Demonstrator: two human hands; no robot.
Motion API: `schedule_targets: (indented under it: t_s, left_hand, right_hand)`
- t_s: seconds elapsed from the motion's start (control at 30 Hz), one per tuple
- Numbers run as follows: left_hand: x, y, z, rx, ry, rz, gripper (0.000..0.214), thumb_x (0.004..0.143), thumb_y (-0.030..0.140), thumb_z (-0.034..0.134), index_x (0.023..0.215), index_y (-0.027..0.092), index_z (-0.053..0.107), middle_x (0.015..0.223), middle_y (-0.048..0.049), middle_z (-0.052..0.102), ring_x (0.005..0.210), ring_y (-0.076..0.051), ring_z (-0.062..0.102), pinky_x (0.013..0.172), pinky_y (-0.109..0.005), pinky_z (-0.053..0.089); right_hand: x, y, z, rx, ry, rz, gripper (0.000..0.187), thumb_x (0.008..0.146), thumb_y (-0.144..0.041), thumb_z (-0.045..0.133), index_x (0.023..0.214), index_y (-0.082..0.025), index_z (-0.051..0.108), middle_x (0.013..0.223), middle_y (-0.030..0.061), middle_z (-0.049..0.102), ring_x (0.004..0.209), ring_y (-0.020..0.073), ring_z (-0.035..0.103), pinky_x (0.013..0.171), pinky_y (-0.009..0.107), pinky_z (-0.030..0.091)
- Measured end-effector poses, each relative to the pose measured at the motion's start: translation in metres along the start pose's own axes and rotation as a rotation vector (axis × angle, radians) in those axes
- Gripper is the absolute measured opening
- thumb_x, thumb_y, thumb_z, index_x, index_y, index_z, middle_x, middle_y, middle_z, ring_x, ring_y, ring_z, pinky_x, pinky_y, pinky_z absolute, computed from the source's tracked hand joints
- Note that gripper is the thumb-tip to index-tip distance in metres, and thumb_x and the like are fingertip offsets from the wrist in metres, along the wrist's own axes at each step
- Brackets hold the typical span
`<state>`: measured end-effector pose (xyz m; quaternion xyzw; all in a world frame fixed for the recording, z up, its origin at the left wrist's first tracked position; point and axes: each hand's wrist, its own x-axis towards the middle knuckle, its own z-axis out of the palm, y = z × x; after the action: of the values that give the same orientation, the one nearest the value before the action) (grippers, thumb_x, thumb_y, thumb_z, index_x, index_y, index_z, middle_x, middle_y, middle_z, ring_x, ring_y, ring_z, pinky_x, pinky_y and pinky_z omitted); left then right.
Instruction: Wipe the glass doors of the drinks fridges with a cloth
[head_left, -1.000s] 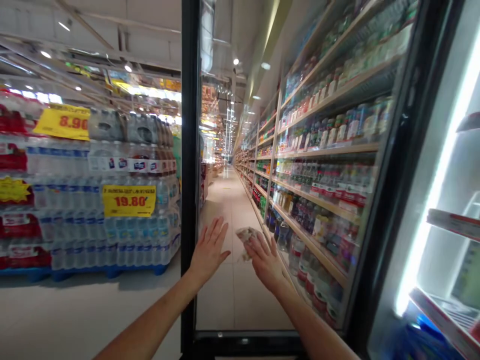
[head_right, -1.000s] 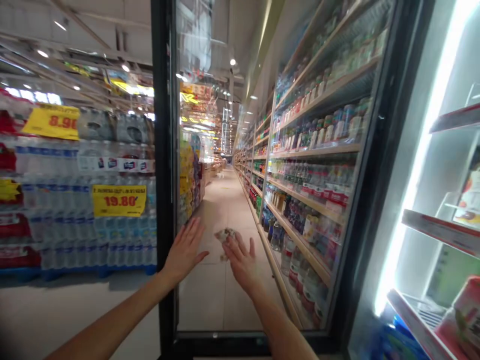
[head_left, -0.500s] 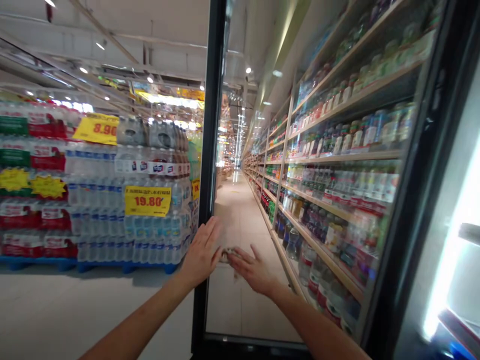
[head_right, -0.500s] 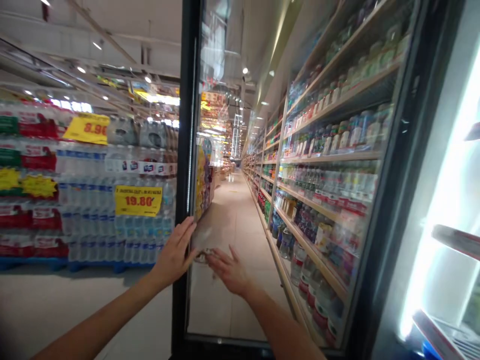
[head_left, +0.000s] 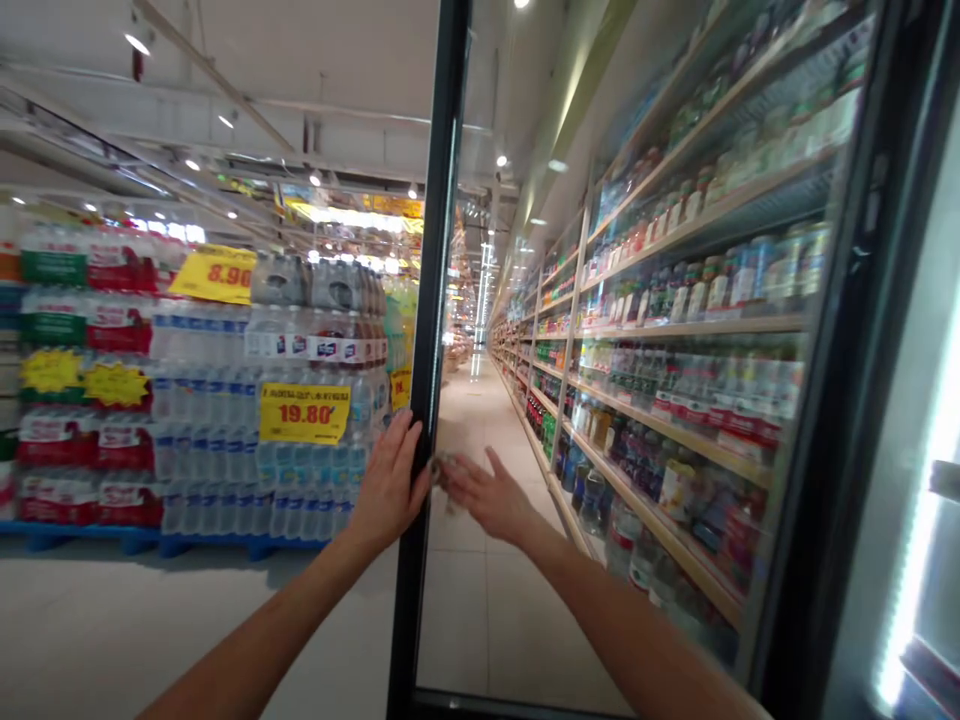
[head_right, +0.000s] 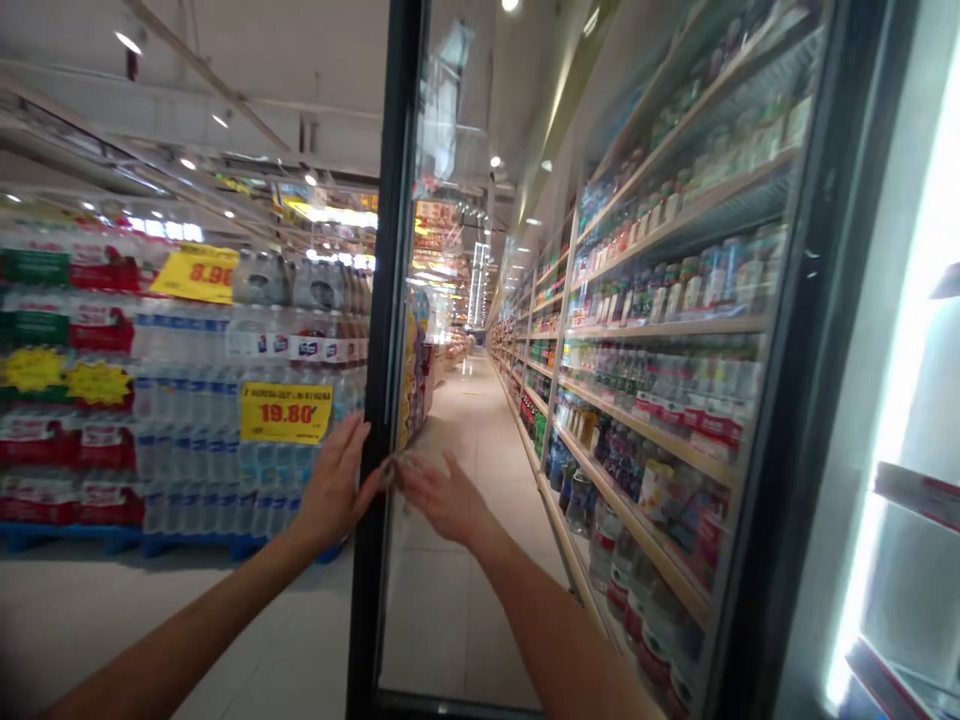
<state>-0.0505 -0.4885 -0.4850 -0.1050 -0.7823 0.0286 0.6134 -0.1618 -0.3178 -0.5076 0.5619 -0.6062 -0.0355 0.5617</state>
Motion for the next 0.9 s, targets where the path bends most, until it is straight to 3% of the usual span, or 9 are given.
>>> schedule_targets:
  t_s: [0.13,0.23,0.33,0.4,0.47,0.6,0.7,0.73,0.9]
  left_hand:
    - [0.024,0.001,0.0,-0.012,0.035,-0.018,0.071,0.085,0.022,0.046,0.145,0.02,0.007,0.15,-0.0153,0.021,0.137,-0.028,0.023,0.108,-0.049,0.029]
    - [0.043,0.007,0.003,-0.046,0.069,-0.009,0.072,0.085,0.022,0.046,0.145,0.021,0.006,0.15,-0.0145,0.019,0.138,-0.028,0.022,0.109,-0.048,0.028]
    - [0.056,0.014,0.01,-0.057,0.074,0.001,0.072,0.086,0.023,0.044,0.145,0.021,0.005,0.151,-0.014,0.019,0.138,-0.027,0.022,0.109,-0.048,0.028]
    - [0.065,0.017,0.018,-0.047,0.05,0.003,0.071,0.086,0.025,0.044,0.145,0.02,0.004,0.151,-0.014,0.02,0.138,-0.027,0.022,0.108,-0.048,0.028]
    - [0.074,0.021,0.026,-0.031,0.014,0.003,0.071,0.086,0.026,0.044,0.145,0.019,0.006,0.15,-0.0145,0.021,0.138,-0.027,0.02,0.108,-0.049,0.027]
    - [0.1,0.031,0.036,0.014,-0.058,-0.018,0.069,0.084,0.03,0.048,0.143,0.013,0.018,0.15,-0.0165,0.021,0.139,-0.029,0.015,0.109,-0.048,0.025]
    - [0.123,0.039,0.041,0.04,-0.089,-0.029,0.071,0.083,0.036,0.051,0.142,0.011,0.022,0.15,-0.0163,0.019,0.14,-0.03,0.012,0.11,-0.048,0.022]
    - [0.13,0.042,0.043,0.049,-0.102,-0.041,0.072,0.082,0.039,0.052,0.142,0.01,0.023,0.15,-0.0164,0.019,0.14,-0.03,0.012,0.11,-0.049,0.021]
    - [0.145,0.044,0.049,0.108,-0.158,-0.086,0.075,0.081,0.045,0.053,0.142,0.011,0.026,0.151,-0.0155,0.016,0.14,-0.032,0.012,0.109,-0.052,0.02]
  right_hand:
    - [0.067,0.064,-0.024,-0.06,0.057,0.382,0.044,0.088,-0.018,0.04,0.131,-0.021,0.044,0.147,0.0064,0.032,0.139,0.0248,0.016,0.109,0.059,-0.008]
    - [0.078,0.072,-0.031,-0.054,0.02,0.417,0.044,0.088,-0.018,0.04,0.132,-0.022,0.044,0.148,0.0063,0.03,0.139,0.0255,0.015,0.11,0.06,-0.001]
    - [0.055,0.063,-0.03,-0.052,-0.048,0.167,0.04,0.087,-0.02,0.042,0.126,-0.027,0.05,0.143,0.0008,0.039,0.138,0.0197,0.022,0.113,0.053,0.006]
    - [0.032,0.073,-0.036,-0.125,-0.021,0.2,0.041,0.086,-0.021,0.043,0.124,-0.034,0.05,0.141,-0.0047,0.042,0.136,0.0152,0.027,0.114,0.047,0.012]
    - [0.006,0.102,-0.054,-0.234,0.071,0.443,0.043,0.086,-0.021,0.041,0.127,-0.034,0.048,0.141,-0.0028,0.042,0.135,0.0169,0.029,0.112,0.048,0.016]
    - [-0.041,0.172,-0.103,-0.388,0.271,0.931,0.046,0.087,-0.018,0.03,0.131,-0.013,0.045,0.143,0.0193,0.034,0.133,0.0318,0.027,0.103,0.064,0.018]
    - [-0.054,0.182,-0.113,-0.43,0.315,1.192,0.049,0.088,-0.021,0.03,0.134,-0.011,0.042,0.143,0.0222,0.032,0.132,0.0342,0.029,0.101,0.063,0.022]
    - [-0.054,0.176,-0.11,-0.422,0.276,1.156,0.048,0.088,-0.021,0.032,0.133,-0.013,0.043,0.143,0.0202,0.034,0.132,0.033,0.029,0.102,0.061,0.022]
    - [-0.052,0.145,-0.089,-0.255,-0.047,0.443,0.043,0.083,-0.02,0.043,0.123,-0.033,0.054,0.138,0.0,0.045,0.133,0.0188,0.03,0.111,0.045,0.015]
